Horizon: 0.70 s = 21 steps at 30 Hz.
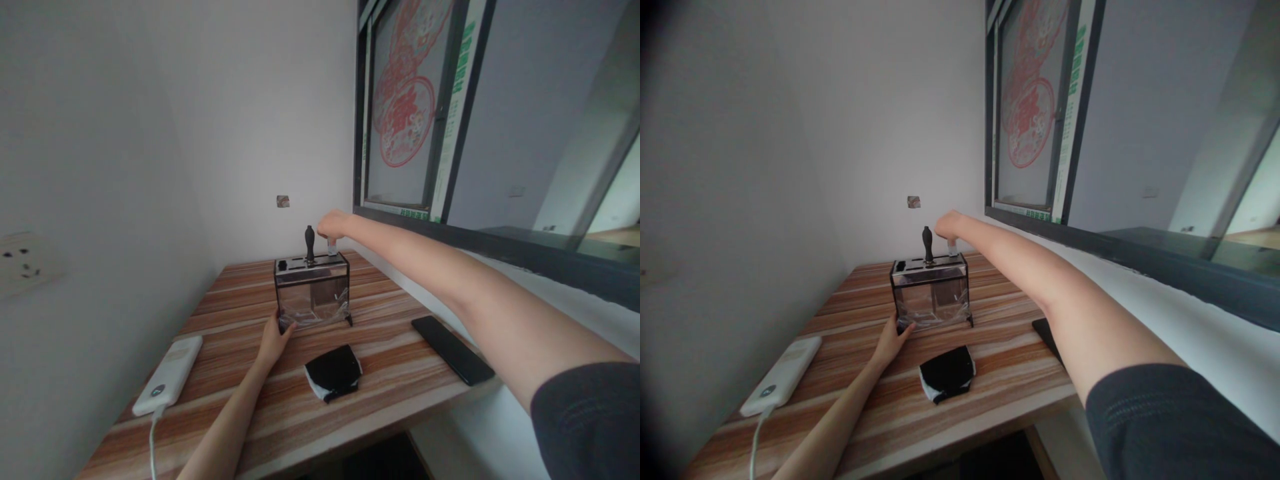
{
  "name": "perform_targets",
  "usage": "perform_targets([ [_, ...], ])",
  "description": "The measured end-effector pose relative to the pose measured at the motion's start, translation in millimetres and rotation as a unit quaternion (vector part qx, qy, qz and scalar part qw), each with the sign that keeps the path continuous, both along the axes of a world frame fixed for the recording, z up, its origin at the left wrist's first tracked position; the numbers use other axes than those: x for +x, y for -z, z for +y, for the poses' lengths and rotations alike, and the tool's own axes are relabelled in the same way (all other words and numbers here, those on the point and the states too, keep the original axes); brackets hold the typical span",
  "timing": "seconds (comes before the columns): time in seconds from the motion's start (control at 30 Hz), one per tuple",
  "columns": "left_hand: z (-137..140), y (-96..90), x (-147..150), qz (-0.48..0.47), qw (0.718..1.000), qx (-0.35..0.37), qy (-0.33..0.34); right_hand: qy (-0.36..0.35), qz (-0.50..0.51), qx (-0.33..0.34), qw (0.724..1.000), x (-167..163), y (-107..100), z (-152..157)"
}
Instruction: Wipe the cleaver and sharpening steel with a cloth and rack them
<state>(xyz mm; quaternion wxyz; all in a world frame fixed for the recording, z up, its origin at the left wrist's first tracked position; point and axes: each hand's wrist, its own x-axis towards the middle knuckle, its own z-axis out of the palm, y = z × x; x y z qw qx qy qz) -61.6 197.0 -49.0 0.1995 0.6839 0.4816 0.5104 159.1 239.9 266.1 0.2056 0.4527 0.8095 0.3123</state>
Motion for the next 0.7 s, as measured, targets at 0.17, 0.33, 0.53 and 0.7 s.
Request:
perform_targets([
  [0.17,-0.3,-0.3,-0.2,0.000,1.000,-0.002,-0.004,-0.010,0.012,0.005,1.000,4.4,0.4,2.1],
  [0.33,-1.6,-1.3,-0.1,-0.003,1.000,-0.003,-0.008,-0.014,0.018,0.006,1.000,6.5,0.4,2.4],
  [0.53,-1.8,-2.6,0.2,0.001,1.000,-0.005,-0.007,-0.008,0.022,0.007,1.000,7.7,-1.5,2.3],
  [0.7,-2.0,-2.2,0.2,0.012,1.000,-0.002,-0.007,-0.009,0.025,0.009,1.000,7.3,-0.6,1.5],
])
